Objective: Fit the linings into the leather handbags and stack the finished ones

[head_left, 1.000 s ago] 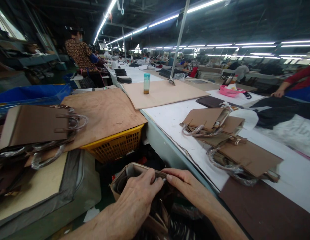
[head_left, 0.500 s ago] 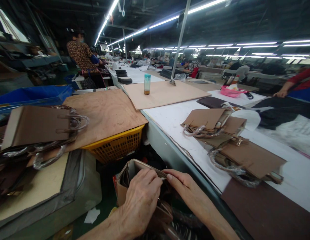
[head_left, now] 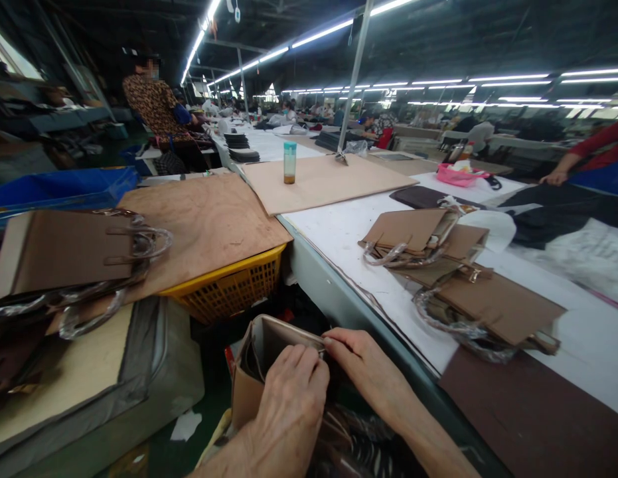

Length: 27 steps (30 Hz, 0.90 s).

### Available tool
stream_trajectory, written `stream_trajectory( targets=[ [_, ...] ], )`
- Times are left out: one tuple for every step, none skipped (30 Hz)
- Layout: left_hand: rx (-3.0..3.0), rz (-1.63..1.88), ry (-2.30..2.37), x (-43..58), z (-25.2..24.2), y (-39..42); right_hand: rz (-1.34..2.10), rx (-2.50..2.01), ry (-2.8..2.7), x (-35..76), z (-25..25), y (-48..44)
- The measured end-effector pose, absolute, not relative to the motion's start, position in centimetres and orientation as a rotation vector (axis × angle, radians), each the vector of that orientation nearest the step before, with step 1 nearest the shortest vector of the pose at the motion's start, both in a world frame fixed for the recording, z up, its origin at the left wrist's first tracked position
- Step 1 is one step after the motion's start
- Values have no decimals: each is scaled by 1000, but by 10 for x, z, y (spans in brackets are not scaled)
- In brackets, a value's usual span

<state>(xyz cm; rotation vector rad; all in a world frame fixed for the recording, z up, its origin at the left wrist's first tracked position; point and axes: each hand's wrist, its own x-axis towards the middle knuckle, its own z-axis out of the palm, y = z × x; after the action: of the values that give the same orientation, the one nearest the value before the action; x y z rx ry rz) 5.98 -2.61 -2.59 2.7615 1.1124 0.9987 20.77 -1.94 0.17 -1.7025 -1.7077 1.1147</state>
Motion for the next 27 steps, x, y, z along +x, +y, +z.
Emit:
stream_trajectory(
  targets=[
    [2726,950,1120,59,-26,-26,1104,-1707,-1704,207,1,-19],
    [2686,916,1124,59,-26,-26,1092,-1710,-1696,206,0,-19],
    [2643,904,1132,58,-26,-26,1087,-1713,-1686,206,0,-18],
    [2598,906,1146,56,-26,-25,1087,-1714,-1669,205,-1,-18],
    [2552,907,1164,55,-27,-25,1102,-1709,-1652,205,0,-18],
    [2508,912,1178,53,-28,-25,1125,-1698,-1633,205,0,-18],
    [2470,923,1187,51,-28,-24,1152,-1684,-1615,205,1,-19],
    [2443,941,1190,49,-29,-24,1173,-1672,-1600,205,1,-19],
    [2428,967,1186,47,-29,-24,1185,-1664,-1592,205,2,-19],
    [2423,990,1178,46,-28,-24,1182,-1659,-1587,204,3,-19],
    [2423,1002,1169,45,-27,-24,1170,-1661,-1587,204,3,-19],
    [2422,993,1167,45,-26,-24,1150,-1665,-1592,203,3,-19],
    [2415,970,1173,45,-25,-23,1130,-1668,-1598,203,2,-19],
    [2403,935,1179,45,-24,-22,1112,-1669,-1604,202,1,-19],
    [2388,895,1183,45,-23,-21,1098,-1668,-1612,202,0,-19],
    [2370,861,1190,46,-22,-20,1082,-1667,-1622,201,-1,-19],
    [2351,842,1196,46,-20,-19,1066,-1665,-1635,201,-3,-20],
    [2330,829,1201,46,-19,-17,1045,-1663,-1651,200,-4,-21],
    [2304,819,1206,45,-18,-16,1026,-1662,-1667,200,-5,-22],
    [2274,813,1210,45,-16,-15,1006,-1663,-1682,199,-5,-23],
    [2242,815,1209,44,-15,-14,989,-1663,-1693,199,-4,-25],
    [2208,817,1201,43,-13,-12,989,-1656,-1710,199,-3,-26],
    [2178,813,1190,42,-11,-11,1002,-1637,-1730,199,-2,-27],
    [2153,804,1189,41,-9,-10,1019,-1611,-1751,199,0,-28],
    [2137,787,1202,39,-8,-8,1035,-1587,-1772,199,1,-29],
    [2132,757,1229,38,-6,-7,1044,-1570,-1792,199,2,-29],
    [2131,722,1267,36,-5,-5,1044,-1564,-1806,199,3,-29]
  ],
)
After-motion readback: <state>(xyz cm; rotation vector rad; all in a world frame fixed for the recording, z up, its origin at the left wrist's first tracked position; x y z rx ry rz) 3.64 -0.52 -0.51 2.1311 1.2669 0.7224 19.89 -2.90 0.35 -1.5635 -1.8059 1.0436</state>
